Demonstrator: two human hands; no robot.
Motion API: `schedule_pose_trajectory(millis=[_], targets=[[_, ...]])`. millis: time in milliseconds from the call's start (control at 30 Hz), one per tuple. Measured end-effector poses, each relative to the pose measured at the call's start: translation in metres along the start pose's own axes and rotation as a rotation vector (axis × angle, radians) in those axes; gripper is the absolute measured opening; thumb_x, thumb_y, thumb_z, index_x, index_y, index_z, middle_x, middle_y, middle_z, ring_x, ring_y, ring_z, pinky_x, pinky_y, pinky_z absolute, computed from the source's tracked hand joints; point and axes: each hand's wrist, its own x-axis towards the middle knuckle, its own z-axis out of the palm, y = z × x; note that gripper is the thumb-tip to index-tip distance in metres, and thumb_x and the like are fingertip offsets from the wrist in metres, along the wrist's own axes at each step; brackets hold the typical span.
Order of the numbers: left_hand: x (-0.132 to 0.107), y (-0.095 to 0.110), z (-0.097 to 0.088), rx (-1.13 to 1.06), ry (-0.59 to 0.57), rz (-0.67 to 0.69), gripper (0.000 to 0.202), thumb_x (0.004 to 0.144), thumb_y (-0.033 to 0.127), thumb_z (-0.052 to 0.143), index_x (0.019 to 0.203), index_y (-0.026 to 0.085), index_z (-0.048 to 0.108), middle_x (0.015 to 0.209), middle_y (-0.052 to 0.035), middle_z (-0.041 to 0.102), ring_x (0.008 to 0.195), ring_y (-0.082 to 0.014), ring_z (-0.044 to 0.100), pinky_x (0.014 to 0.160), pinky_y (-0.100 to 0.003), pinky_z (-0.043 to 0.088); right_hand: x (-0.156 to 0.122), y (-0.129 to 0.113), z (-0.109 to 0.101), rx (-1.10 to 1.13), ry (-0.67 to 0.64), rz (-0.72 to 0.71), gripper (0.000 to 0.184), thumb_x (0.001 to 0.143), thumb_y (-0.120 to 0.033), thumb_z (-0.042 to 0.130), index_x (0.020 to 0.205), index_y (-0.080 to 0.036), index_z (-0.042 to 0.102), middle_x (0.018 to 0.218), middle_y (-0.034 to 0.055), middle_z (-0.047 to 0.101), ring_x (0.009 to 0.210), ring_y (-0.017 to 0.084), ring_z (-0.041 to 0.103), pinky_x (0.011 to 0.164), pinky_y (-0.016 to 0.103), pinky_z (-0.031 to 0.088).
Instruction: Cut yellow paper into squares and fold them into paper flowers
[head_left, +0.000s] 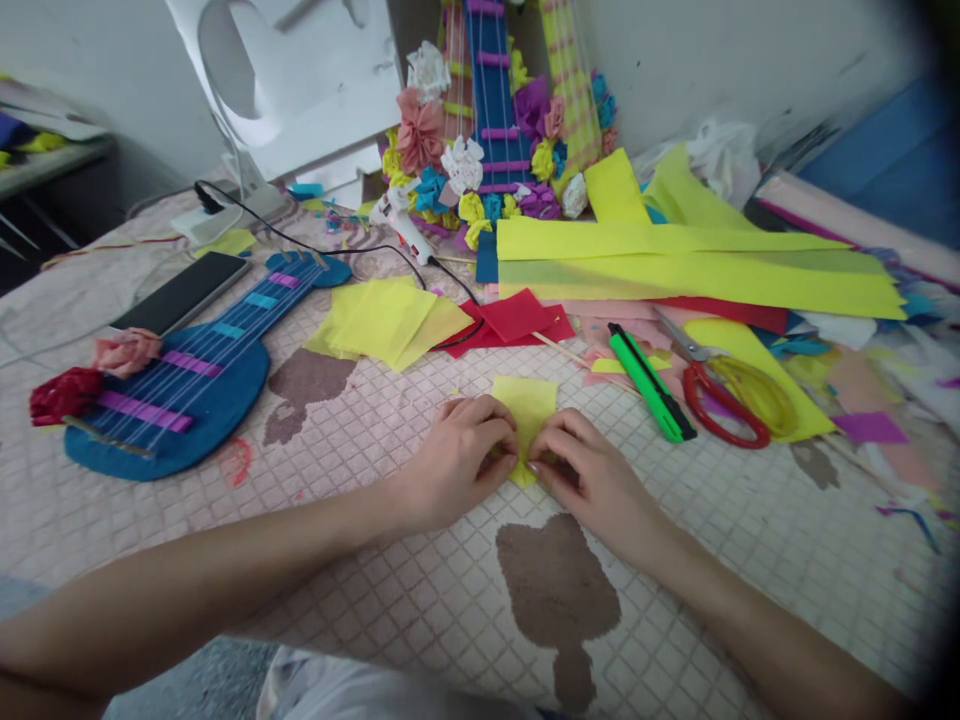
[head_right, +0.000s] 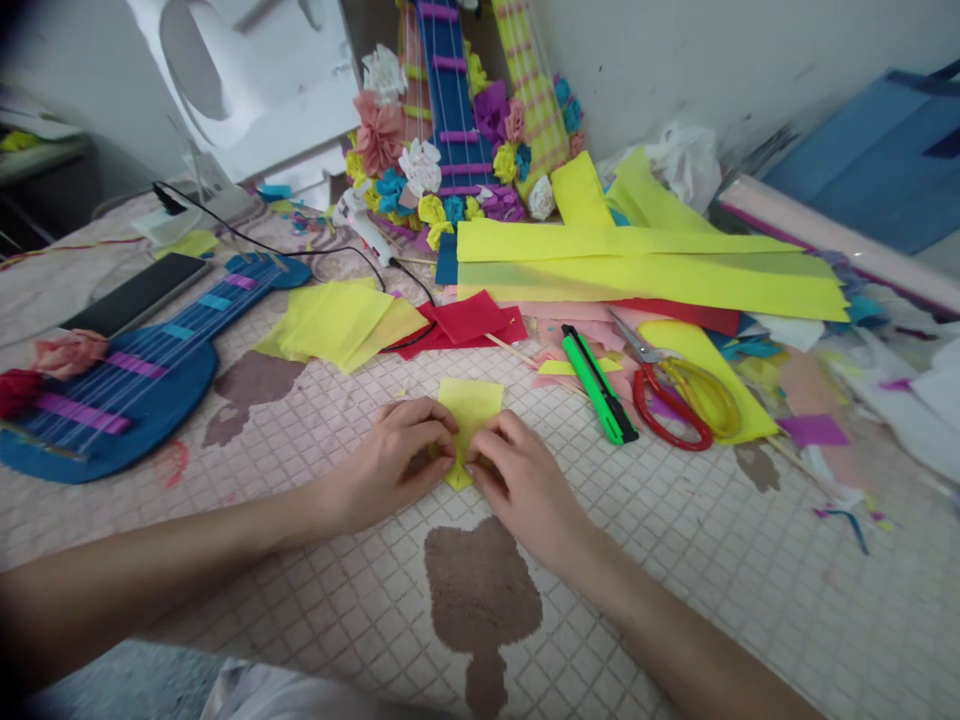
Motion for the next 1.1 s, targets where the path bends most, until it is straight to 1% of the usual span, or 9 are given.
schedule_pose_trajectory(millis=[233,367,500,700,767,900,967,1033,1100], targets=[[-0.0014,0.0007,0.0001,0.008,-0.003,0.007,0.006,0.077,0.016,0.057,0.083,0.017,0.059,0.102,-0.0068,0.056,0.096,-0.0211,0.054,0.088,-0.042,0.041,-0.0016,0.0021,-0.0013,-0.011,-0.018,-0.022,0.013,0.082,-0.010,0.052,0.087,-0.022,0.051,0.092,0.0040,0.048,0.084,0.018,0.052,0.075,0.034,0.047],[-0.0024,0.0018,0.0010,0.024,-0.007,0.002,0.010,0.075,0.014,0.057,0.084,0.017,0.058,0.102,-0.0074,0.056,0.098,-0.0221,0.053,0.089,-0.042,0.041,-0.0028,0.0042,-0.0005,-0.037,-0.036,-0.032,0.017,0.079,-0.010,0.054,0.091,-0.022,0.049,0.096,0.0044,0.047,0.088,0.019,0.052,0.077,0.036,0.047],[-0.0036,0.0036,-0.0001,0.024,-0.031,-0.009,0.016,0.071,0.015,0.061,0.086,0.017,0.056,0.104,-0.0078,0.054,0.100,-0.0235,0.051,0.090,-0.042,0.041,-0.0030,0.0007,-0.0008,-0.035,-0.061,-0.015,0.023,0.075,-0.009,0.058,0.091,-0.022,0.047,0.099,0.0043,0.046,0.093,0.020,0.051,0.080,0.037,0.046],[-0.0043,0.0055,-0.0021,0.027,-0.057,-0.006,0.028,0.065,0.021,0.069,0.089,0.018,0.054,0.105,-0.0082,0.053,0.100,-0.0248,0.050,0.090,-0.043,0.040,-0.0030,-0.0029,-0.0064,-0.015,-0.083,-0.011,0.028,0.072,-0.016,0.066,0.092,-0.023,0.048,0.100,0.0044,0.046,0.097,0.022,0.050,0.082,0.039,0.046],[-0.0043,0.0050,-0.0023,0.018,-0.057,-0.002,0.032,0.064,0.025,0.071,0.089,0.018,0.054,0.106,-0.0078,0.053,0.101,-0.0250,0.050,0.091,-0.043,0.040,-0.0027,-0.0022,-0.0078,-0.007,-0.093,-0.019,0.025,0.074,-0.019,0.065,0.093,-0.023,0.049,0.099,0.0046,0.048,0.094,0.021,0.051,0.079,0.038,0.047],[-0.0038,0.0032,-0.0023,-0.013,-0.060,-0.004,0.036,0.062,0.031,0.075,0.088,0.019,0.054,0.107,-0.0074,0.054,0.101,-0.0251,0.050,0.091,-0.044,0.039,-0.0019,-0.0003,-0.0051,0.001,-0.062,-0.003,0.009,0.084,-0.019,0.054,0.091,-0.022,0.049,0.095,0.0051,0.048,0.088,0.020,0.053,0.075,0.036,0.048],[-0.0033,0.0024,-0.0034,-0.049,-0.047,-0.016,0.034,0.065,0.030,0.074,0.090,0.018,0.054,0.104,-0.0072,0.055,0.101,-0.0242,0.051,0.091,-0.044,0.040,-0.0019,0.0008,-0.0030,0.023,-0.027,-0.001,0.012,0.083,-0.017,0.053,0.093,-0.022,0.048,0.095,0.0053,0.049,0.088,0.019,0.053,0.074,0.035,0.048],[-0.0027,0.0016,-0.0057,-0.098,-0.031,-0.025,0.032,0.070,0.030,0.070,0.095,0.018,0.054,0.102,-0.0072,0.057,0.100,-0.0232,0.052,0.091,-0.043,0.041,-0.0021,0.0025,-0.0032,0.051,-0.013,-0.014,0.020,0.080,-0.014,0.055,0.097,-0.023,0.048,0.097,0.0053,0.050,0.090,0.020,0.053,0.074,0.035,0.049],[-0.0022,0.0004,-0.0088,-0.141,-0.042,-0.020,0.029,0.074,0.026,0.066,0.100,0.019,0.056,0.102,-0.0072,0.057,0.101,-0.0224,0.052,0.091,-0.042,0.042,-0.0022,0.0052,-0.0070,0.088,-0.049,-0.016,0.023,0.078,-0.012,0.056,0.097,-0.023,0.049,0.099,0.0047,0.049,0.091,0.019,0.054,0.074,0.033,0.049]])
